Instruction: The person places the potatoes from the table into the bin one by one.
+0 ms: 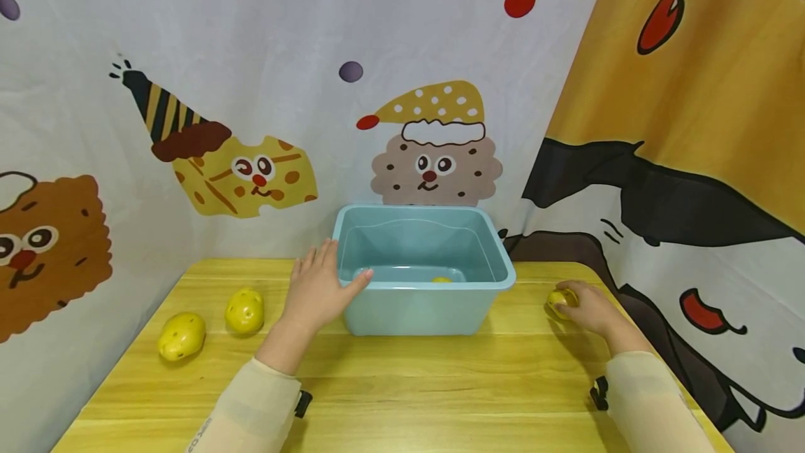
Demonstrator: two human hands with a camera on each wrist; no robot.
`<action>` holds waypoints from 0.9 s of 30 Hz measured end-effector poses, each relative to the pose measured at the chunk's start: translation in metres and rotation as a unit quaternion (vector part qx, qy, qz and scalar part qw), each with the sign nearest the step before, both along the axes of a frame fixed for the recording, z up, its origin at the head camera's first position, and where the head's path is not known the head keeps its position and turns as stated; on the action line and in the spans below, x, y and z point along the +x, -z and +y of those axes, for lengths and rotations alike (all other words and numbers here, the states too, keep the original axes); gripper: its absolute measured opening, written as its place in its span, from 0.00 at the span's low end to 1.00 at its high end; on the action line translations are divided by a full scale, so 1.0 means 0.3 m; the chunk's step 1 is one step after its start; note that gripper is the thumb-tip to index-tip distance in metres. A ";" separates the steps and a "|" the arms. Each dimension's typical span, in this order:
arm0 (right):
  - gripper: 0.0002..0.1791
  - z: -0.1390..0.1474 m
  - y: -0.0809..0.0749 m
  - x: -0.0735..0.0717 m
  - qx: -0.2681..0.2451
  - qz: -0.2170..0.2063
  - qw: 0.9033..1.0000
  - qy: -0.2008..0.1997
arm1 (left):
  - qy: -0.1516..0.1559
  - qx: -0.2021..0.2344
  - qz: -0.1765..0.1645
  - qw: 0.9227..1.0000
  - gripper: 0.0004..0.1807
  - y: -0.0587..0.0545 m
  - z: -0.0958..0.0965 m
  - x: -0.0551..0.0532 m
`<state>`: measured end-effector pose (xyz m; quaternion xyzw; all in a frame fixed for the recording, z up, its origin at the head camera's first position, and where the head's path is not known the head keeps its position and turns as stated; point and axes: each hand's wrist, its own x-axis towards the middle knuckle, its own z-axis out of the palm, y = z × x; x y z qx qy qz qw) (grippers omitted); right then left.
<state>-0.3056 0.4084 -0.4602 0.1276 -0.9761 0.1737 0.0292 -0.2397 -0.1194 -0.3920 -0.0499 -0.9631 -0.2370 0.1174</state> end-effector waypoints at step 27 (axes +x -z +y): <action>0.32 -0.003 0.001 0.008 0.016 -0.022 0.999 0.026 | 0.000 -0.008 -0.001 1.000 0.59 -0.002 -0.002 0.001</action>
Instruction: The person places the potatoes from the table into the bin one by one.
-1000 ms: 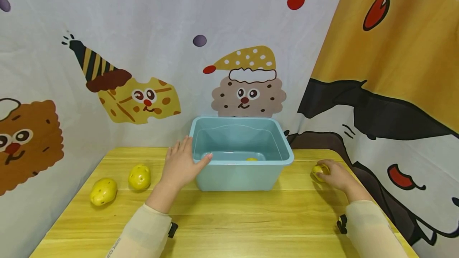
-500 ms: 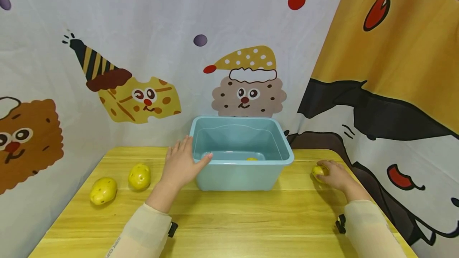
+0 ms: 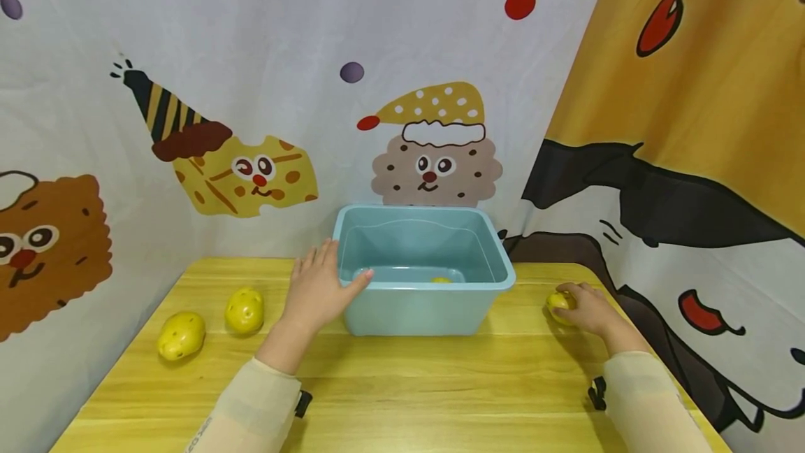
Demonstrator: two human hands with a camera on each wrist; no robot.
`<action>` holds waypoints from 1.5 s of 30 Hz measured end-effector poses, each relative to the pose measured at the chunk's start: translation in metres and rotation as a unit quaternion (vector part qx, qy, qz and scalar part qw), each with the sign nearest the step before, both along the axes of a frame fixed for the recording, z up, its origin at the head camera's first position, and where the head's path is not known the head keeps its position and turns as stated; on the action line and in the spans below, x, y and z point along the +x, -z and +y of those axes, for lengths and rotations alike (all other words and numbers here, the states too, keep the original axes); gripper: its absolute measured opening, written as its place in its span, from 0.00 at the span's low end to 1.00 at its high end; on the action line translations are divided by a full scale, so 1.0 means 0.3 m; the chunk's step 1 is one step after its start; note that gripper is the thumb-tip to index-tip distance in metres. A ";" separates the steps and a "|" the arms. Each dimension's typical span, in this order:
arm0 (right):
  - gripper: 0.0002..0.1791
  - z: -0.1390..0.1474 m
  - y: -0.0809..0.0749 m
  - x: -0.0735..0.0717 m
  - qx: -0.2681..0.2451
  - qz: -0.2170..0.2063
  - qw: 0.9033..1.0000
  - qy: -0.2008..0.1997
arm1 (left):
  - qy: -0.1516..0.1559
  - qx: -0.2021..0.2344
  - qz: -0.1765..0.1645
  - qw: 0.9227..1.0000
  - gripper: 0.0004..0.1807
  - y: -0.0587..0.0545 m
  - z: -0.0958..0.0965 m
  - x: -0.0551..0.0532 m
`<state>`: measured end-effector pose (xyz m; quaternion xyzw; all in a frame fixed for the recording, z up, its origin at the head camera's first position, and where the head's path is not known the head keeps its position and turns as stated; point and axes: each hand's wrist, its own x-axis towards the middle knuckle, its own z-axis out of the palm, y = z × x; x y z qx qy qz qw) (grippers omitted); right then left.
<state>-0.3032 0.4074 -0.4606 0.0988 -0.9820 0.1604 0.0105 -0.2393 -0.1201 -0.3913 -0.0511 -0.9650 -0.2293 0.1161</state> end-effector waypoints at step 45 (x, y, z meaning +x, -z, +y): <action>0.40 0.014 -0.007 -0.003 -0.022 -0.046 0.999 0.003 | -0.004 0.000 -0.001 1.000 0.57 0.003 0.004 0.001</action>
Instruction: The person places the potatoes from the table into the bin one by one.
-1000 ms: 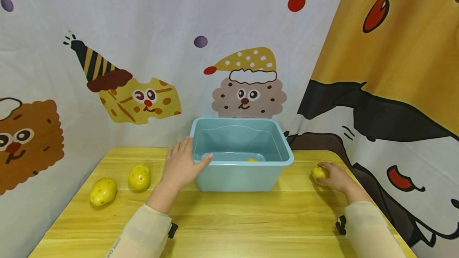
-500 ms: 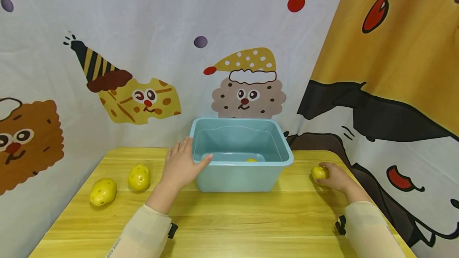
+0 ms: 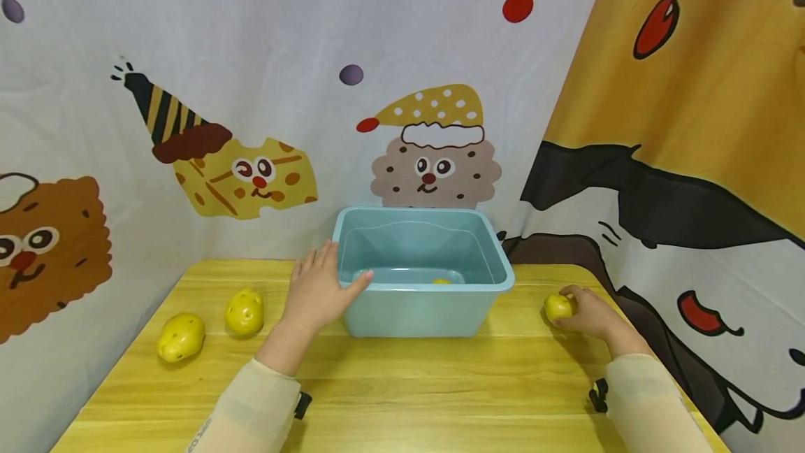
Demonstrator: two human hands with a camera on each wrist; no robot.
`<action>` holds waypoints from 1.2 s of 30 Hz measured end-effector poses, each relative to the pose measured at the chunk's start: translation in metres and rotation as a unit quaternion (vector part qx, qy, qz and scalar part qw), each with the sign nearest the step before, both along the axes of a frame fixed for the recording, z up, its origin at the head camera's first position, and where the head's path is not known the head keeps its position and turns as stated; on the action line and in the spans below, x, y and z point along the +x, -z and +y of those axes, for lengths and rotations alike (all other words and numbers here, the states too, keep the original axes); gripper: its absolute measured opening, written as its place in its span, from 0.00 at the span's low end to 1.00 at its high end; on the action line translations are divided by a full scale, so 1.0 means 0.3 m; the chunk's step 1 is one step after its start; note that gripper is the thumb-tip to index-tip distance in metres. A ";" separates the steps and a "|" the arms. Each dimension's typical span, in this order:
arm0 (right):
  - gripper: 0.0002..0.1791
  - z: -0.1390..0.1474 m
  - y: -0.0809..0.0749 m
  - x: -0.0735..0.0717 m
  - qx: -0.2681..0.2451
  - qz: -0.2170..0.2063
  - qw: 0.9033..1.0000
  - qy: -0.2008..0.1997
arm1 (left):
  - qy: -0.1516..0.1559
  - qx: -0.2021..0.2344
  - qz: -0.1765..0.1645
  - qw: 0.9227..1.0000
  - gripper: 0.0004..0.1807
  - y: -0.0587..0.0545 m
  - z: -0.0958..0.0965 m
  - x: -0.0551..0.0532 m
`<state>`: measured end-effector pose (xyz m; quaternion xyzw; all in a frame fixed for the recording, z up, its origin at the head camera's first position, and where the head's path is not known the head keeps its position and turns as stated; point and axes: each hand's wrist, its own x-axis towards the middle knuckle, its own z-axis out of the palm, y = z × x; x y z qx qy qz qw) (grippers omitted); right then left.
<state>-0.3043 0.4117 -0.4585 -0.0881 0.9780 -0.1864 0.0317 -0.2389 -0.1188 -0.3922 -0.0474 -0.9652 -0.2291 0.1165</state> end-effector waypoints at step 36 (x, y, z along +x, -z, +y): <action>0.42 -0.040 -0.075 0.076 -0.017 -0.004 1.000 -0.017 | 0.004 0.001 0.005 1.000 0.58 0.010 -0.002 -0.006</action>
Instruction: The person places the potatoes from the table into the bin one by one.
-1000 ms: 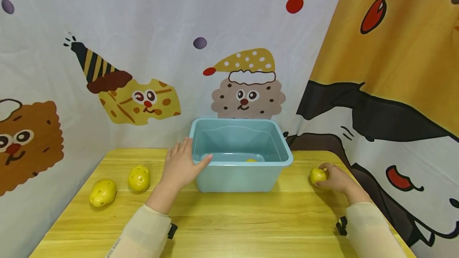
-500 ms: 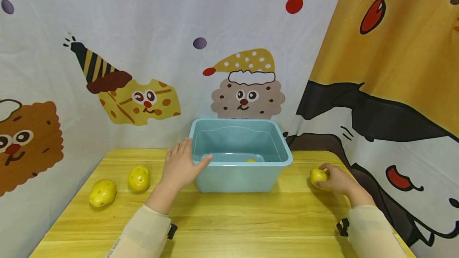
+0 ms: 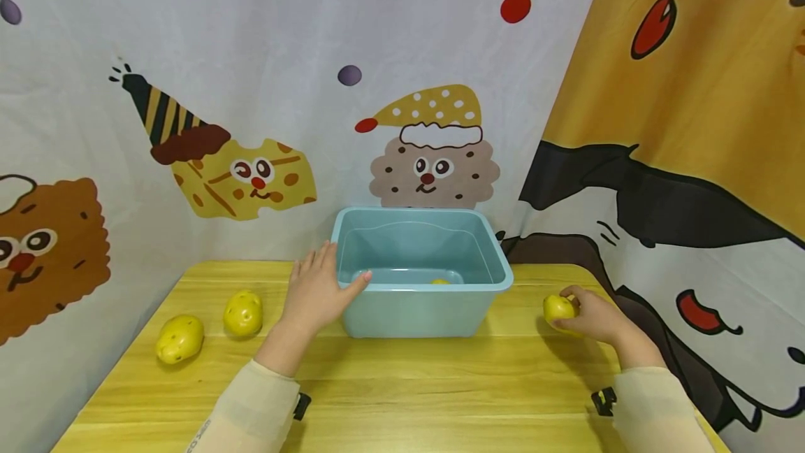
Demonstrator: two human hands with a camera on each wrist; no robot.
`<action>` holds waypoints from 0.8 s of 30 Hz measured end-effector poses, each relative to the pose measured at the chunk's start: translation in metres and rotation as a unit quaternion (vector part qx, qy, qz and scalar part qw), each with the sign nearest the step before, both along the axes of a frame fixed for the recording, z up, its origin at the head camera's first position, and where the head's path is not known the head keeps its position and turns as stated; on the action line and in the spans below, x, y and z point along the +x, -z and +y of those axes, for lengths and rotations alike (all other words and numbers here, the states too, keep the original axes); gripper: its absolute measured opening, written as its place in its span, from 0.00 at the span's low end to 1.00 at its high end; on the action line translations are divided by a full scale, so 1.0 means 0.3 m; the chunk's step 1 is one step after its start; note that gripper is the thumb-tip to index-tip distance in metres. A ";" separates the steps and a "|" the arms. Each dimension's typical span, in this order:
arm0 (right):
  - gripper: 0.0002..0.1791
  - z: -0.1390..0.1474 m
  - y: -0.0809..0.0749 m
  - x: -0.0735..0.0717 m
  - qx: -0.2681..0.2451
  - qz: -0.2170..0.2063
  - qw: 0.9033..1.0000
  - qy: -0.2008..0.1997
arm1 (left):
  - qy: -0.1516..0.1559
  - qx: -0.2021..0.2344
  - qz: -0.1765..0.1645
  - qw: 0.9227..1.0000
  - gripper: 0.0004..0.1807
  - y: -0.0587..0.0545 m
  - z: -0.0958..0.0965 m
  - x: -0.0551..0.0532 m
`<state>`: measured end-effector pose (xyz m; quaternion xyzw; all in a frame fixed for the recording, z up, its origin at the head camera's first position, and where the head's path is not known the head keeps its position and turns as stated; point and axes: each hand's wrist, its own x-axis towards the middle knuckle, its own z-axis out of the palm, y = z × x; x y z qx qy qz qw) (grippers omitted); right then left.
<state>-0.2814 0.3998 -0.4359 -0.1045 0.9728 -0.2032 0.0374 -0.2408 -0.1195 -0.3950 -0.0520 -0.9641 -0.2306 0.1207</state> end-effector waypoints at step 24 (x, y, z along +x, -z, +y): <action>0.44 -0.079 -0.147 0.101 -0.013 0.008 1.000 0.005 | 0.003 0.001 -0.004 1.000 0.59 -0.012 0.000 0.009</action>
